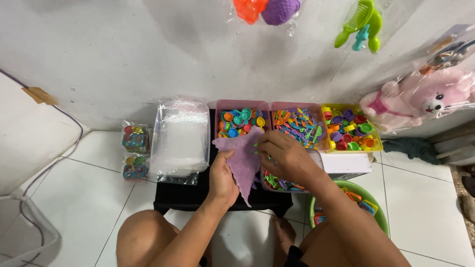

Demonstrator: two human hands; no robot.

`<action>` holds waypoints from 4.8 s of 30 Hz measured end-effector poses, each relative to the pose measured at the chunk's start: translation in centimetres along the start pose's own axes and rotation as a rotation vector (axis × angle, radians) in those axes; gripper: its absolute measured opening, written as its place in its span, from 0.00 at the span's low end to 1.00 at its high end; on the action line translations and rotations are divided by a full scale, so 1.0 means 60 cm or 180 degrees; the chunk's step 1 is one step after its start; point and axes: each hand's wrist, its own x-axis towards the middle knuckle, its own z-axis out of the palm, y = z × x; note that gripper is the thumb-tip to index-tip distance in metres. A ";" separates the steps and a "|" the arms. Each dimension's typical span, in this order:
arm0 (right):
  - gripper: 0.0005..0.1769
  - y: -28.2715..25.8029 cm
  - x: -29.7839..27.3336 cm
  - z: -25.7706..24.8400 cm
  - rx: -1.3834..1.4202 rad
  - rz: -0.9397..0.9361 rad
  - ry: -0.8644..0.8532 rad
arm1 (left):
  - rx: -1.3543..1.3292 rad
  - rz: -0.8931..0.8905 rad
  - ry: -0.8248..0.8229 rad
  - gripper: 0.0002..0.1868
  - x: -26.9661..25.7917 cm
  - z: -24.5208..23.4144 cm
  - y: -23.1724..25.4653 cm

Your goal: Sorting and cleaning small plastic toy components into different containers for packaging.

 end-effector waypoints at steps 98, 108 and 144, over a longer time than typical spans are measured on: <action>0.14 -0.092 -0.008 0.282 -0.1219 -0.0911 -0.0044 | 0.4807 0.2774 0.0202 0.22 -0.021 -0.060 0.227; 0.04 -0.042 0.021 0.241 0.2027 0.1749 0.0102 | 0.5190 0.2401 -0.0380 0.31 -0.012 -0.065 0.229; 0.08 0.060 -0.014 -0.014 0.2018 0.2172 -0.1181 | 0.5037 0.2487 -0.1605 0.47 0.008 0.000 0.119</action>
